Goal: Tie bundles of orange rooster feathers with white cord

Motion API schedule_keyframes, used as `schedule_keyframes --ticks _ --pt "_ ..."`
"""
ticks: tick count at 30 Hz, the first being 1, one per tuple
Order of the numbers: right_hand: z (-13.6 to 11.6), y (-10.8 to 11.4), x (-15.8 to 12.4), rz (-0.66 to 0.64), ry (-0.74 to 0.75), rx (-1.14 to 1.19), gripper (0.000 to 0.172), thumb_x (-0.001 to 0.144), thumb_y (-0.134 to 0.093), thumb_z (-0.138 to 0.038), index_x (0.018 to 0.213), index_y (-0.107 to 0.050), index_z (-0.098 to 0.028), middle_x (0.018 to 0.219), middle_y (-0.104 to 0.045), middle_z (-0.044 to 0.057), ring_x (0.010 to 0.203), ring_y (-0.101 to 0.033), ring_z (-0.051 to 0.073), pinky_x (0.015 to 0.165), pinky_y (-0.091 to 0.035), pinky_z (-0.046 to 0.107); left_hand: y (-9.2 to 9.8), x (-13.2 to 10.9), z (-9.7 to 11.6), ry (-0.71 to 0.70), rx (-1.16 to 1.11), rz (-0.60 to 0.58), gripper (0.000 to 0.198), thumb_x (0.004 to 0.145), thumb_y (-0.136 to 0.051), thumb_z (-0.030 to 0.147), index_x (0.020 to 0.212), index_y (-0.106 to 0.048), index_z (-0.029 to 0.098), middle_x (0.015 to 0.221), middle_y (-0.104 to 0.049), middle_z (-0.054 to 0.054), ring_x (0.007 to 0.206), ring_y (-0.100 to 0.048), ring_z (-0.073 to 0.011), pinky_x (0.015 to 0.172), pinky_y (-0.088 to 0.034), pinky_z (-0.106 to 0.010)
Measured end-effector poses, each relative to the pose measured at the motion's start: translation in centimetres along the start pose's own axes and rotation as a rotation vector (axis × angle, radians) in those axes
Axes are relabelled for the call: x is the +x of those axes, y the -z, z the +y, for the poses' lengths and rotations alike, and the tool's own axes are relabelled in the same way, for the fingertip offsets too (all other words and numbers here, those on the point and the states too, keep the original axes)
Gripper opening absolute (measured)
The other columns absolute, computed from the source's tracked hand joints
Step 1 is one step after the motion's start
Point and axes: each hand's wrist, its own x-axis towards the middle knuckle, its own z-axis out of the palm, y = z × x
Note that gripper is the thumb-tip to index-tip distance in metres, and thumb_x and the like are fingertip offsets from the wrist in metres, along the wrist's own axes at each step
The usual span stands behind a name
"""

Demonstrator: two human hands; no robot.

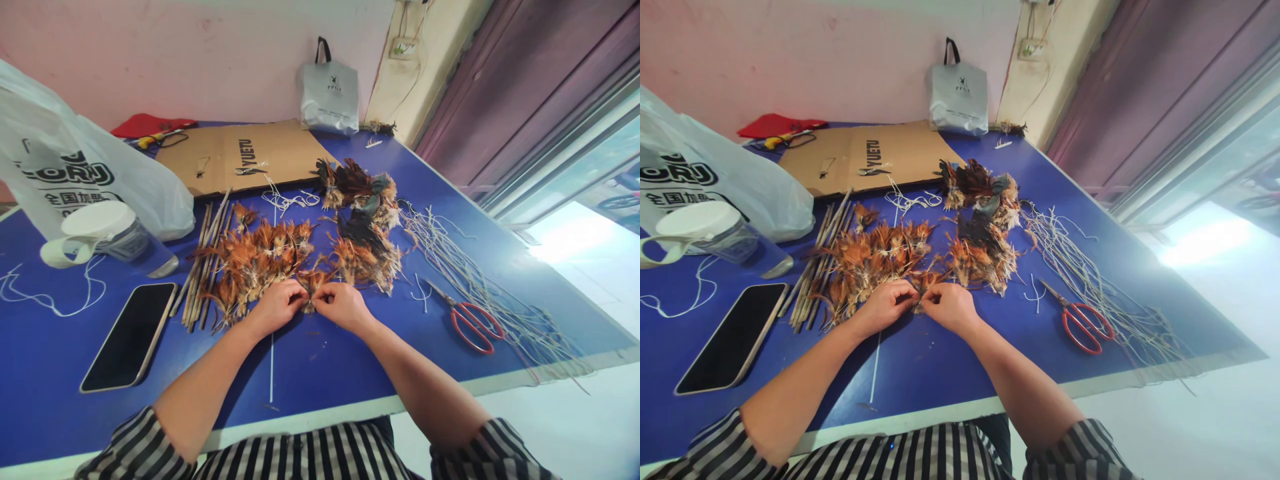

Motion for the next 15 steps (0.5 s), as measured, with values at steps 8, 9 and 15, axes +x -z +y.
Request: schedule_keyframes --ticks 8,9,15 --pt "0.09 -0.03 0.45 -0.008 -0.062 -0.003 0.017 0.072 -0.055 -0.031 0.075 -0.071 -0.026 0.068 -0.066 -0.004 0.06 -0.054 0.01 0.054 -0.033 0.019 -0.02 0.06 0.06 0.009 -0.016 0.018 0.012 0.08 -0.053 0.017 0.072 -0.063 0.015 0.071 -0.061 -0.003 0.069 -0.054 -0.0132 0.065 -0.04 -0.025" --pt "0.06 -0.06 0.45 -0.01 -0.064 -0.002 0.016 0.071 -0.056 -0.031 0.074 -0.071 -0.026 0.067 -0.066 -0.004 0.059 -0.054 0.01 0.054 -0.033 0.02 -0.01 0.07 0.08 0.011 -0.019 0.02 0.012 0.079 -0.054 0.017 0.072 -0.063 0.015 0.071 -0.061 -0.003 0.069 -0.054 -0.0132 0.064 -0.04 -0.024" --pt "-0.2 -0.02 0.28 -0.008 -0.081 0.009 0.014 0.069 -0.058 -0.033 0.071 -0.07 -0.026 0.066 -0.066 -0.004 0.057 -0.054 0.009 0.053 -0.033 0.02 -0.06 0.1 0.04 0.017 -0.017 0.03 0.01 0.078 -0.055 0.016 0.072 -0.063 0.015 0.071 -0.062 -0.003 0.068 -0.054 -0.0131 0.064 -0.04 -0.025"
